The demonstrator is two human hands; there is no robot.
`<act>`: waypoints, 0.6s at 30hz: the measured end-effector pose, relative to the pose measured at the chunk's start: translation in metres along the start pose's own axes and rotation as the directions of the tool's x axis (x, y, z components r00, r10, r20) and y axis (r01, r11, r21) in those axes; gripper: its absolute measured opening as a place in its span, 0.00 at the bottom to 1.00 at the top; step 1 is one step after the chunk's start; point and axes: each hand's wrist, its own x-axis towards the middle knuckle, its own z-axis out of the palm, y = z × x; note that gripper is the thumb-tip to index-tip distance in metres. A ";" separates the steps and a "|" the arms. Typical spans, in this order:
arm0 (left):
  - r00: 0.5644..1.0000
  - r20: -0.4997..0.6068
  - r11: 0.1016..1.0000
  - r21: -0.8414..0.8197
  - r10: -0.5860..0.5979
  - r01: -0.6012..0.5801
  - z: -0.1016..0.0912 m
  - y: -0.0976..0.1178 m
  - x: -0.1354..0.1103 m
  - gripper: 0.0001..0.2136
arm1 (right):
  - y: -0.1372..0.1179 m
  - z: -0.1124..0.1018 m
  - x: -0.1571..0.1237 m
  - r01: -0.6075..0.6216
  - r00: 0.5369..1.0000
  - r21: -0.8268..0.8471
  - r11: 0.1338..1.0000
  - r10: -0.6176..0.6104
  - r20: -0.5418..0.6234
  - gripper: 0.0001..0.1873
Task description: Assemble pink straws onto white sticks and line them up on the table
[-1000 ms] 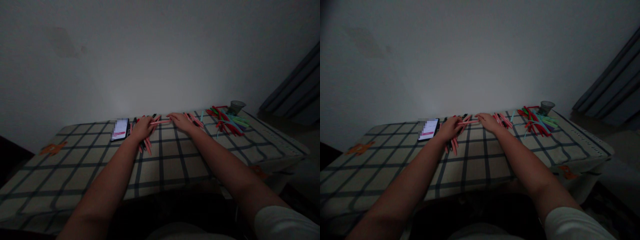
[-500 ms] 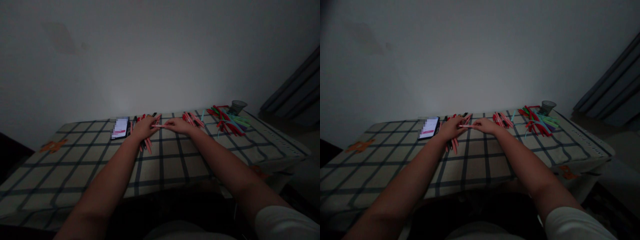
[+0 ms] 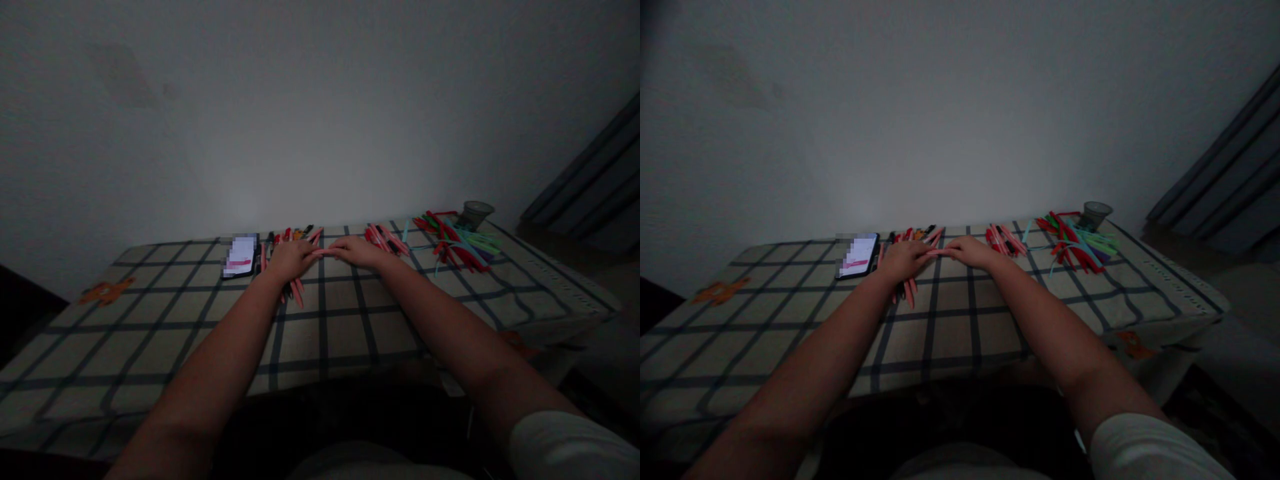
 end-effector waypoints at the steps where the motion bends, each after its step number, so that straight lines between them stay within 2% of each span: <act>1: 1.000 -0.002 1.000 -0.003 0.003 -0.003 0.000 0.000 0.000 0.20 | -0.001 0.000 0.000 0.017 1.000 -0.020 1.000 -0.017 -0.015 0.24; 8: 0.999 0.026 0.999 -0.029 0.027 -0.026 -0.001 0.000 -0.002 0.21 | -0.003 0.000 0.003 0.104 0.993 -0.137 0.985 -0.110 -0.032 0.19; 13: 0.999 0.055 0.998 -0.061 -0.004 0.007 -0.003 -0.002 0.000 0.26 | -0.004 0.001 0.005 0.183 0.978 -0.158 0.970 -0.196 -0.068 0.17; 18: 1.000 0.031 0.995 -0.103 0.001 0.003 -0.008 -0.004 -0.001 0.26 | -0.004 -0.001 0.002 0.095 0.987 -0.089 0.991 -0.106 -0.125 0.16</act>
